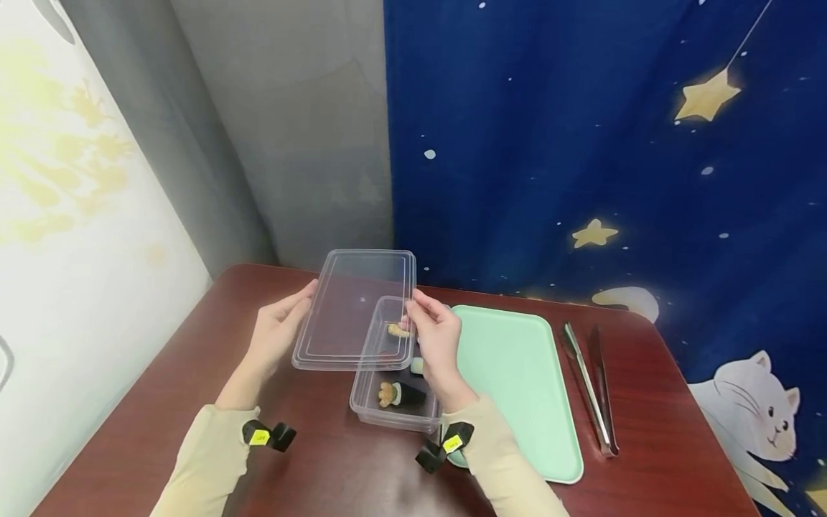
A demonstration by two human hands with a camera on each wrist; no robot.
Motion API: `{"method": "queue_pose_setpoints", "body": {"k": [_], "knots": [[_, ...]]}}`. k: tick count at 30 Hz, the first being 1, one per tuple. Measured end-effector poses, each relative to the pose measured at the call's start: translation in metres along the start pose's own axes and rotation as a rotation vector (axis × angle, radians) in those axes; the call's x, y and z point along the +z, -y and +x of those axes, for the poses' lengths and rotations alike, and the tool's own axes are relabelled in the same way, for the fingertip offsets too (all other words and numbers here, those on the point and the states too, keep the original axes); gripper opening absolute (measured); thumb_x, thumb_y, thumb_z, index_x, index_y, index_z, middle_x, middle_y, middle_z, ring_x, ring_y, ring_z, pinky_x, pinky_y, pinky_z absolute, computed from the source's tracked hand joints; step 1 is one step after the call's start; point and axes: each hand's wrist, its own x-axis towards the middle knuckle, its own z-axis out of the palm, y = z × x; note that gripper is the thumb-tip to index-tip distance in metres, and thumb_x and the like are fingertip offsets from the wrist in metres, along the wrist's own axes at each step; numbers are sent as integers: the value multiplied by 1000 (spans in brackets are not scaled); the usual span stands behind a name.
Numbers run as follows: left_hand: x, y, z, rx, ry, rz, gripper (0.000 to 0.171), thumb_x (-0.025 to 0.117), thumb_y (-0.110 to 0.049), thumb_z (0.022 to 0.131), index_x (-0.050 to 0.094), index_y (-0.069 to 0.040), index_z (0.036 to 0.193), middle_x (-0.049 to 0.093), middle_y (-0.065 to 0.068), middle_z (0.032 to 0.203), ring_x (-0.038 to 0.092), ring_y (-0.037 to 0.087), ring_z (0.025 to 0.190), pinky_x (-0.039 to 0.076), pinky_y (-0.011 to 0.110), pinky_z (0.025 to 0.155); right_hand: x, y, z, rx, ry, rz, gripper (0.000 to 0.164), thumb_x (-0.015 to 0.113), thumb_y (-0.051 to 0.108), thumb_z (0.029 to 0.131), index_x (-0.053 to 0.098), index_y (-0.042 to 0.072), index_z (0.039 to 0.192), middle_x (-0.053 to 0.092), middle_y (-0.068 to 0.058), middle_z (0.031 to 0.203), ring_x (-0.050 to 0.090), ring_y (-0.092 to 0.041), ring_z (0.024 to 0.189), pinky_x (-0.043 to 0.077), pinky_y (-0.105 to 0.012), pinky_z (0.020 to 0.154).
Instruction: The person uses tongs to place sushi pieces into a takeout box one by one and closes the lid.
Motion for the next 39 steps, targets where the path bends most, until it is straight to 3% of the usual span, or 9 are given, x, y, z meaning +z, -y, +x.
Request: {"method": "queue_pose_setpoints", "body": {"k": [9,20,24,29,39], "knots": [[22,1,6,51,29,39,37,52,-17,97,53,-2,132,51,9,134,45,22,126,38,11,92,-22,1,3,29,-51,-31,29,61,-8,84,61,-14,113,68,-15,84,60,-7,59,53,-21,58],[44,12,5,63,116,-33,38,52,-12,97,50,1,132,48,13,136,41,26,128,38,11,92,-48,-5,1,45,-76,-54,31,59,-10,85,57,-16,115,68,-17,89,60,-7,60,53,-21,59],[49,19,5,60,137,-40,38,53,-12,96,50,2,132,47,14,137,41,27,128,38,11,91,-55,-9,0,61,-86,-74,31,59,-10,85,58,-16,115,67,-23,90,60,-7,60,54,-21,59],[55,29,2,39,159,-50,39,52,-12,97,50,1,133,47,12,137,40,25,129,37,11,93,-63,-19,-3,84,-91,-137,30,59,-7,86,58,-15,115,65,-28,96,60,-7,62,54,-21,60],[66,53,-4,-2,185,-28,38,54,-13,96,51,0,132,48,12,136,40,27,128,37,9,91,-82,-34,-9,75,-56,-328,28,58,-7,84,60,-16,111,65,-29,84,54,-4,51,49,-19,50]]}}
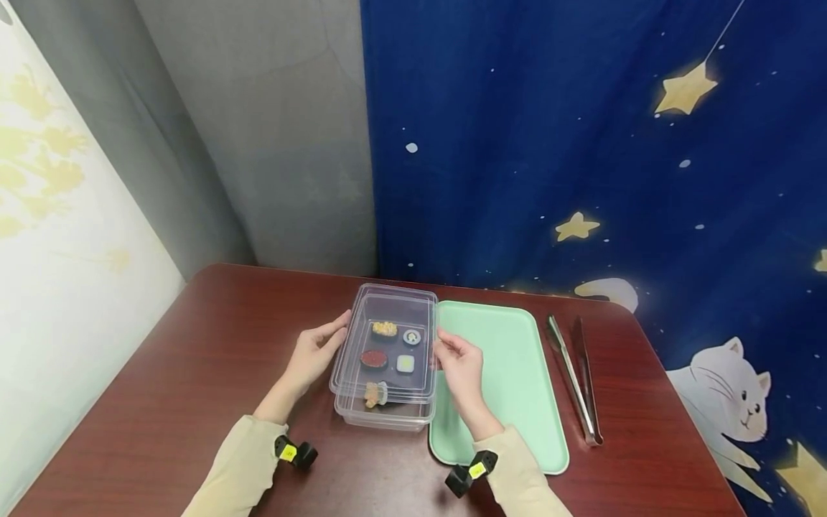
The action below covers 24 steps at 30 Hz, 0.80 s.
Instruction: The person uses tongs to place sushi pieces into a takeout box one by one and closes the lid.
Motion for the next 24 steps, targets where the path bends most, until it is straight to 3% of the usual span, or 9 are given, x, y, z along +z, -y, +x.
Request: {"method": "queue_pose_setpoints", "body": {"k": [5,11,18,24], "knots": [[3,6,-3,-25,-4,49,38,56,-13,95,53,-1,131,51,8,134,41,23,127,35,12,95,-5,-8,2,-69,22,-121,26,59,-5,83,64,-14,107,64,-26,72,48,-5,46,42,-18,44],[4,13,-6,-30,11,99,38,57,-10,94,53,-2,131,51,7,134,42,21,126,37,17,96,-8,-14,3,-184,23,-342,22,63,-4,80,70,-7,101,64,-10,64,47,-2,47,41,-19,44],[4,20,-8,8,18,156,40,59,-8,92,53,-3,131,51,7,134,43,21,126,36,36,101,-12,-19,0,-342,99,-566,25,67,-2,79,69,-8,102,52,1,52,34,3,41,35,-20,40],[5,21,-8,41,18,152,39,60,-4,91,54,3,128,54,15,130,52,28,117,45,20,88,-17,-20,0,-364,144,-586,26,69,2,80,69,-7,104,51,2,51,32,5,40,31,-19,38]]}}
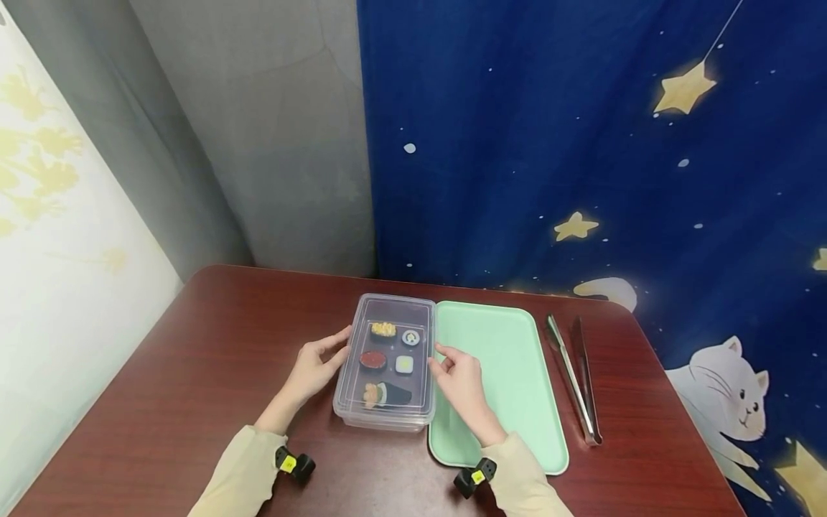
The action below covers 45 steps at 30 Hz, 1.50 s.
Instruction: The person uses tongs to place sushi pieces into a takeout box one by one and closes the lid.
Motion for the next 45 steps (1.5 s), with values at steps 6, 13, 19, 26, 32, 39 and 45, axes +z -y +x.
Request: {"method": "queue_pose_setpoints", "body": {"k": [6,13,19,26,32,39,45], "knots": [[-1,-5,8,-117,13,-38,35,62,-3,89,57,6,122,59,23,120,57,33,111,50,35,88,-4,-10,3,-39,3,45,24,71,3,79,69,-8,101,58,-3,58,43,-1,47,39,-20,41],[-11,-4,51,-357,75,-71,36,52,-19,97,53,5,124,63,21,109,64,20,86,55,33,72,-3,-19,46,379,40,244,31,66,12,86,64,-5,112,67,-11,80,57,-12,58,48,-23,49],[-13,1,89,-451,175,-31,41,56,-32,94,58,6,111,62,10,81,58,11,63,54,24,57,11,-27,83,644,103,382,32,63,30,89,66,-1,95,60,-4,69,54,-10,52,45,-21,47],[-15,1,103,-463,275,-48,30,56,-24,95,53,6,99,55,6,72,53,10,58,53,23,55,18,-31,96,661,122,380,30,64,28,90,54,7,70,49,-1,57,45,-9,47,38,-18,42],[-14,1,105,-488,306,-68,30,53,-24,96,52,5,103,55,9,77,55,13,64,55,27,60,15,-30,103,686,182,422,28,61,21,91,52,7,69,48,-1,57,43,-9,45,39,-18,41],[-11,-2,106,-496,308,-39,26,52,-21,97,53,5,100,56,10,78,55,15,65,55,28,61,14,-29,106,705,208,384,21,60,20,92,53,7,77,48,0,56,44,-9,45,41,-20,41],[-14,-10,106,-548,305,-57,22,52,-18,96,54,4,99,55,8,75,55,14,63,55,27,59,12,-26,109,664,271,265,23,57,27,93,54,6,84,50,-2,58,48,-12,47,48,-25,44]]}}
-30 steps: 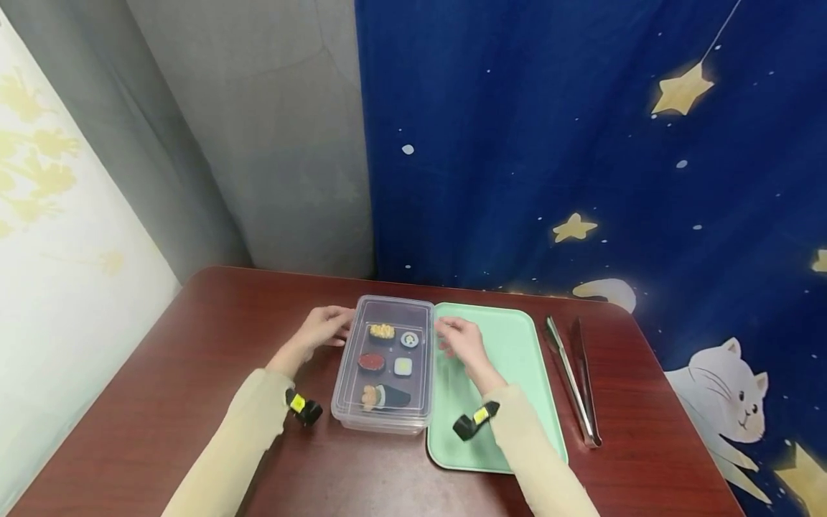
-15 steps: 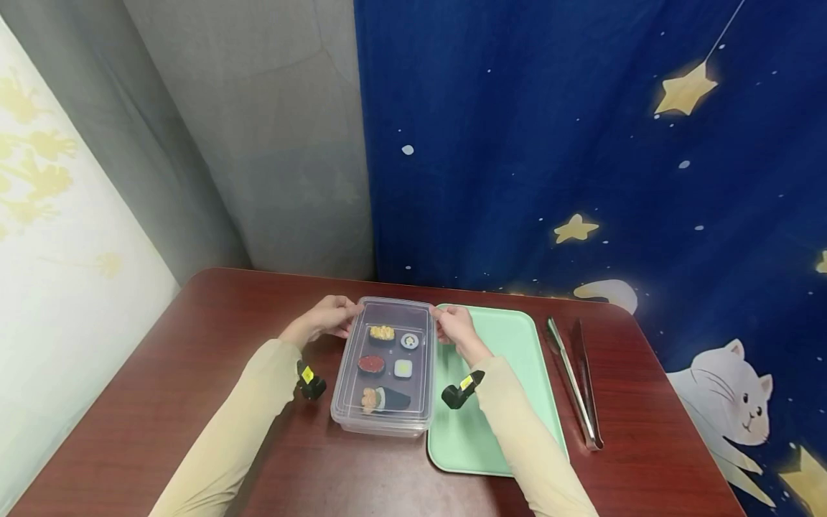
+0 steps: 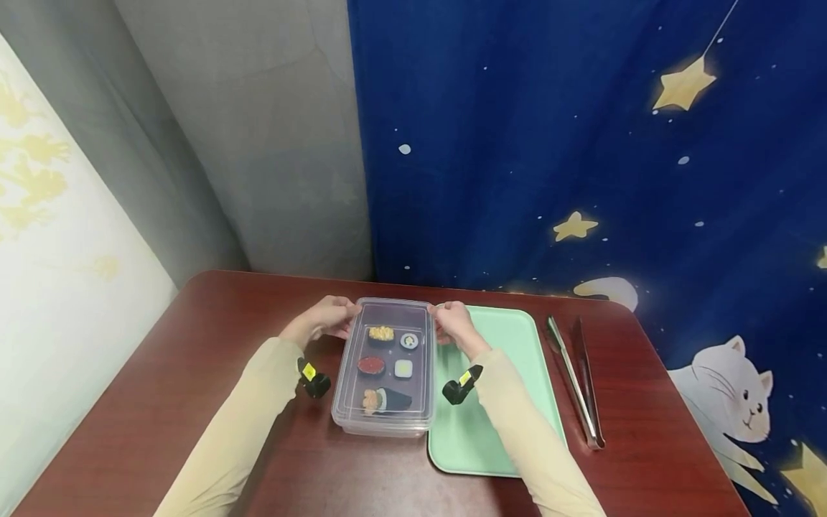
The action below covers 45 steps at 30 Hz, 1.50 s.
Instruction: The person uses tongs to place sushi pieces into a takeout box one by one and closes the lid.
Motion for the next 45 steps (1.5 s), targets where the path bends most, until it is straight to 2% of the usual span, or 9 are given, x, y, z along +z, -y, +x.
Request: {"method": "queue_pose_setpoints", "body": {"k": [8,13,18,25,29,33,39,42,45], "knots": [[-9,-2,2,-43,105,-10,32,51,-25,98,52,6,106,60,9,78,60,15,65,56,32,66,-2,-1,6,-19,39,-50,36,54,37,95,52,7,74,51,-4,59,48,-12,45,46,-23,41],[-12,-4,8,-11,88,46,45,50,-36,97,54,6,110,60,10,80,61,16,65,56,34,69,0,-3,10,-16,28,-13,34,57,31,94,50,9,69,51,-4,57,47,-11,42,44,-23,40],[-12,-1,12,23,117,102,38,48,-31,99,53,6,105,55,7,73,57,14,62,55,29,63,3,-4,12,0,49,-17,33,59,33,92,52,10,68,51,-3,59,49,-12,43,46,-24,41],[-14,1,11,44,162,58,32,45,-26,100,52,5,105,52,6,73,53,15,66,53,25,61,3,-4,11,23,106,-18,35,56,32,95,50,8,69,49,-4,58,47,-12,44,46,-23,43],[-14,3,13,35,155,41,30,46,-27,100,53,2,100,52,4,71,51,14,66,51,25,61,2,-4,9,24,122,6,35,53,28,96,49,9,68,47,-4,57,46,-12,44,48,-24,45],[-10,4,12,23,91,51,38,48,-34,98,53,3,103,55,5,74,54,14,66,52,25,62,2,-5,7,-10,71,62,35,56,28,95,49,9,66,47,-3,55,46,-11,43,48,-25,44],[-4,11,2,15,-20,64,59,44,-50,96,52,5,117,60,9,83,58,15,66,55,28,61,1,-13,6,-52,7,103,33,57,37,93,54,7,80,50,-3,58,49,-11,46,50,-25,47],[-7,17,-13,30,7,83,58,43,-51,96,55,4,110,59,9,82,57,16,65,54,29,57,-3,-19,-4,-66,-8,99,33,58,38,93,55,5,95,53,-4,61,51,-12,48,51,-26,48],[-10,25,-41,52,106,129,52,47,-48,96,58,3,99,59,10,80,56,17,63,52,30,52,-9,-31,-30,-86,37,50,36,60,38,91,56,4,104,56,-5,62,51,-12,47,49,-25,47]]}}
